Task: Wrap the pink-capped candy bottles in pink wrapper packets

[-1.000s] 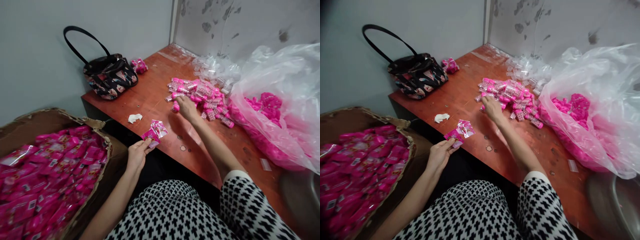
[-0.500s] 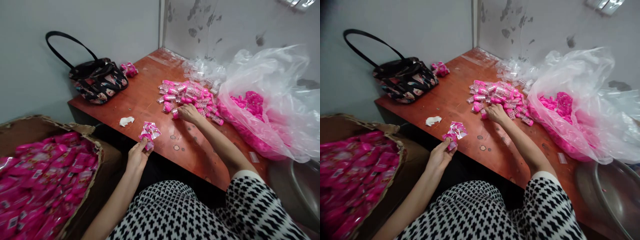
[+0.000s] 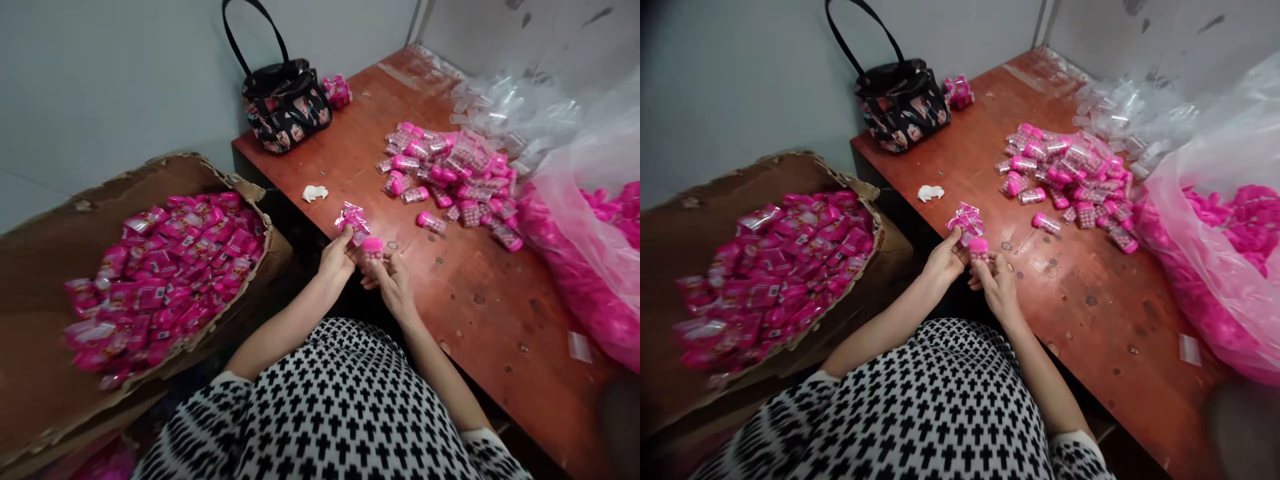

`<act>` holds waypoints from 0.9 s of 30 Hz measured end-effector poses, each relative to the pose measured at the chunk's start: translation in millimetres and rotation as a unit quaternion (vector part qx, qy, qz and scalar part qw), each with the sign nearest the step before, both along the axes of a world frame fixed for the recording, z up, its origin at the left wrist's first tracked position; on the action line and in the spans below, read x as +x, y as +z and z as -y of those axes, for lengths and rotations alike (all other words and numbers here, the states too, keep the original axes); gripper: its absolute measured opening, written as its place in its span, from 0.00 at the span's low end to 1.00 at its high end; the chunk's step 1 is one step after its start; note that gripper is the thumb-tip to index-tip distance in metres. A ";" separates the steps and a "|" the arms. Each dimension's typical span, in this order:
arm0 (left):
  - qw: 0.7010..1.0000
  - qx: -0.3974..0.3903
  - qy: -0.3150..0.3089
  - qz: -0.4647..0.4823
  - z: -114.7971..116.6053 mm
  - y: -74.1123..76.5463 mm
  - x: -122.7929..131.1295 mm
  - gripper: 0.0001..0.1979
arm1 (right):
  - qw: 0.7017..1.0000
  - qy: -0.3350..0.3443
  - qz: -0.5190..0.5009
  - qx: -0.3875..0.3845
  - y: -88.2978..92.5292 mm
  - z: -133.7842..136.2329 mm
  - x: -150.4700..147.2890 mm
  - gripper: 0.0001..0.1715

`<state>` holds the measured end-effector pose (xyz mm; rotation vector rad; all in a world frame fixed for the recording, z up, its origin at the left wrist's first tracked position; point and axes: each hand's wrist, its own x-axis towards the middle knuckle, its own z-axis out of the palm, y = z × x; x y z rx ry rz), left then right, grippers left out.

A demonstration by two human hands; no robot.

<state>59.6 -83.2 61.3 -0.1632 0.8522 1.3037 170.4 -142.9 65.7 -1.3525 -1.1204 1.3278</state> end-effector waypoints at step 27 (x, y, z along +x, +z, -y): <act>0.927 0.198 -0.261 -0.180 2.2 4.1 -6.5 0.15 | 0.982 0.003 -0.190 -0.015 -20.9 -13.9 -0.4 0.17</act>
